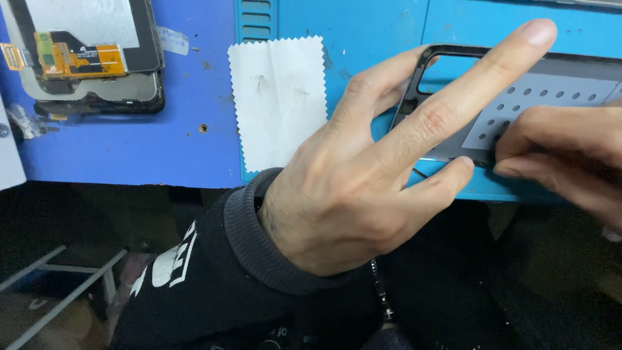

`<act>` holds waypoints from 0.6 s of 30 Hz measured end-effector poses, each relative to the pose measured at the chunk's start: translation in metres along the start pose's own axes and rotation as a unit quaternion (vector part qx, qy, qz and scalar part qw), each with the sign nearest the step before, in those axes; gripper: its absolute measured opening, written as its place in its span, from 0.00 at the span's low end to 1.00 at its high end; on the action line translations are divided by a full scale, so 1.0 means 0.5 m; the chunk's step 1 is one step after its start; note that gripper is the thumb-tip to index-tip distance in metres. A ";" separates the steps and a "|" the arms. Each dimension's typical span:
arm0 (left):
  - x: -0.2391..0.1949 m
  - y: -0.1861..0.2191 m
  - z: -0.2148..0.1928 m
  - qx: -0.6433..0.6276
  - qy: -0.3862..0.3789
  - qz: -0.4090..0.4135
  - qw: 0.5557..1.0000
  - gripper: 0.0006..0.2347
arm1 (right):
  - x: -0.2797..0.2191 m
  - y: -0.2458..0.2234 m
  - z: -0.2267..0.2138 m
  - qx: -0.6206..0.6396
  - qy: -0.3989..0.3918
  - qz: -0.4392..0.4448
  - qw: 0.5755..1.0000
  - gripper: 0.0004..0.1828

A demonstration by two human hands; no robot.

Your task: Disassembling a smartphone by peeling off the back cover and removing internal plastic frame pieces.

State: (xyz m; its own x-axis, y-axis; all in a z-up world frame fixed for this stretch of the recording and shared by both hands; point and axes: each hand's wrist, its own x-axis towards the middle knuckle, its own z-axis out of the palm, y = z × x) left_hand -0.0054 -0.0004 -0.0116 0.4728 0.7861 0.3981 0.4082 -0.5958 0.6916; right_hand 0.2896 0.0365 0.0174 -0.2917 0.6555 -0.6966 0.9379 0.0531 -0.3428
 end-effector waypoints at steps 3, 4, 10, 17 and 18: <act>-0.006 -0.015 0.002 0.004 0.000 -0.001 1.000 0.04 | 0.004 -0.042 -0.016 0.014 0.020 -0.041 0.999 0.04; -0.008 -0.024 0.004 0.005 -0.001 -0.001 1.000 0.04 | 0.006 -0.064 -0.024 -0.029 -0.031 0.044 0.998 0.03; -0.137 -0.319 0.069 0.012 -0.001 -0.001 1.000 0.04 | 0.000 -0.023 -0.001 -0.058 -0.040 0.064 0.995 0.03; -0.262 -0.436 0.127 0.021 0.000 -0.003 1.000 0.04 | 0.000 0.012 0.012 0.039 0.029 -0.044 0.998 0.04; -0.267 -0.435 0.128 0.022 -0.001 -0.003 1.000 0.04 | -0.001 0.009 0.013 0.039 0.029 -0.044 0.998 0.04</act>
State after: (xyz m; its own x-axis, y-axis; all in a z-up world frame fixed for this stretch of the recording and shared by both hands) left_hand -0.1071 0.0139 -0.2539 0.4714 0.7892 0.3936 0.4449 -0.5981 0.6666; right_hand 0.2926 0.0314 0.0124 -0.3592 0.6929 -0.6252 0.8909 0.0550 -0.4508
